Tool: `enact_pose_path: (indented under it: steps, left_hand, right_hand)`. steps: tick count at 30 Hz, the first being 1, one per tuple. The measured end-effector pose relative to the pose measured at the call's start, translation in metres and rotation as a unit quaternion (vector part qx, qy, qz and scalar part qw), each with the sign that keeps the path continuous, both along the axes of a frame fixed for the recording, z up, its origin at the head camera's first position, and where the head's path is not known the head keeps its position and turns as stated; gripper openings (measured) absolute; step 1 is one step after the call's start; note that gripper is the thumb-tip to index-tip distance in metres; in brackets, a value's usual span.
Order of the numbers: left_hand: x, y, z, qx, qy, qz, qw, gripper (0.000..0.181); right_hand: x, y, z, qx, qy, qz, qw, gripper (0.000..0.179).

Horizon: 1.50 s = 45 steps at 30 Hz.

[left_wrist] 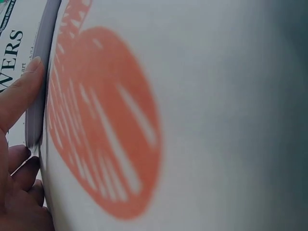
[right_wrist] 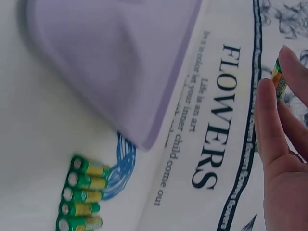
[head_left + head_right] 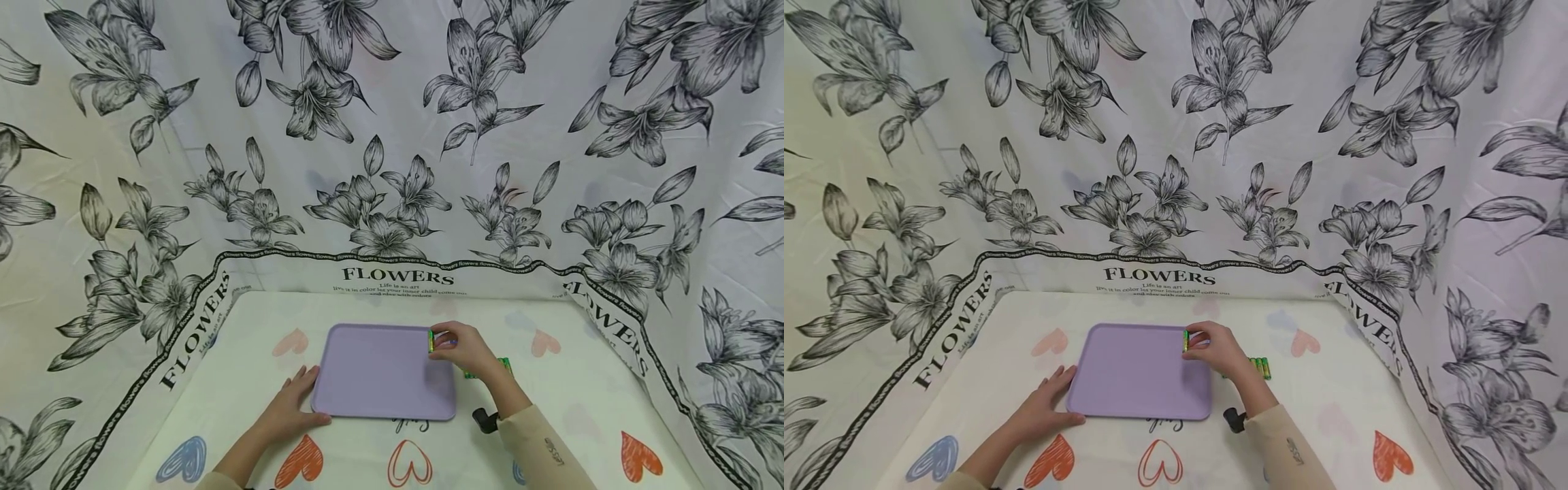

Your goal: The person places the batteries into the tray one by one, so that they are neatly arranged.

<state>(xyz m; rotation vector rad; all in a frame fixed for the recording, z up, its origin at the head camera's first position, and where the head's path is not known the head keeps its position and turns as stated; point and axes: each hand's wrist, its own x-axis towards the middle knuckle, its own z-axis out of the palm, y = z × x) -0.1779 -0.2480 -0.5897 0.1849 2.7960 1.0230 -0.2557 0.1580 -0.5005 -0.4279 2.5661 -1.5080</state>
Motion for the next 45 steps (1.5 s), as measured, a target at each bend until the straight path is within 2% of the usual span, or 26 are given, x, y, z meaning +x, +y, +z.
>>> enact_pose_path:
  steps: [6,13,20,27,32,36,40,45]
  left_hand:
    - [0.0,-0.001,0.001,0.003,-0.003,0.004,1.0,0.116]
    - [0.002,0.0,0.0,0.005,-0.01,0.01,0.9999,0.116]
    - [0.003,-0.001,0.001,0.003,-0.012,0.013,0.9998,0.115]
    - [0.002,-0.003,0.0,0.008,0.01,0.005,0.9999,0.114]
    - [0.004,-0.003,-0.003,0.01,0.008,-0.002,0.9999,0.114]
    - [0.004,-0.002,-0.003,0.012,0.016,-0.003,0.9998,0.114]
    - [0.002,-0.002,-0.002,0.014,0.024,-0.005,0.9996,0.113]
    - [0.002,-0.002,0.0,0.011,0.016,-0.002,0.9998,0.113]
  right_hand:
    - [-0.005,-0.024,-0.006,-0.02,-0.013,0.019,0.9995,0.055]
    - [-0.007,-0.055,-0.015,-0.007,-0.008,0.036,0.9993,0.053]
    - [-0.006,-0.089,-0.029,-0.016,-0.006,0.027,0.9995,0.052]
    - [-0.009,-0.127,-0.047,-0.058,-0.019,0.015,0.998,0.051]
    - [-0.006,-0.149,-0.06,-0.037,-0.021,0.02,0.9989,0.049]
    - [-0.002,-0.163,-0.068,0.0,-0.004,0.024,0.9997,0.05]
    - [0.001,-0.171,-0.075,0.025,0.003,0.013,0.9996,0.051]
    - [0.001,-0.177,-0.079,0.04,0.001,-0.001,0.9992,0.05]
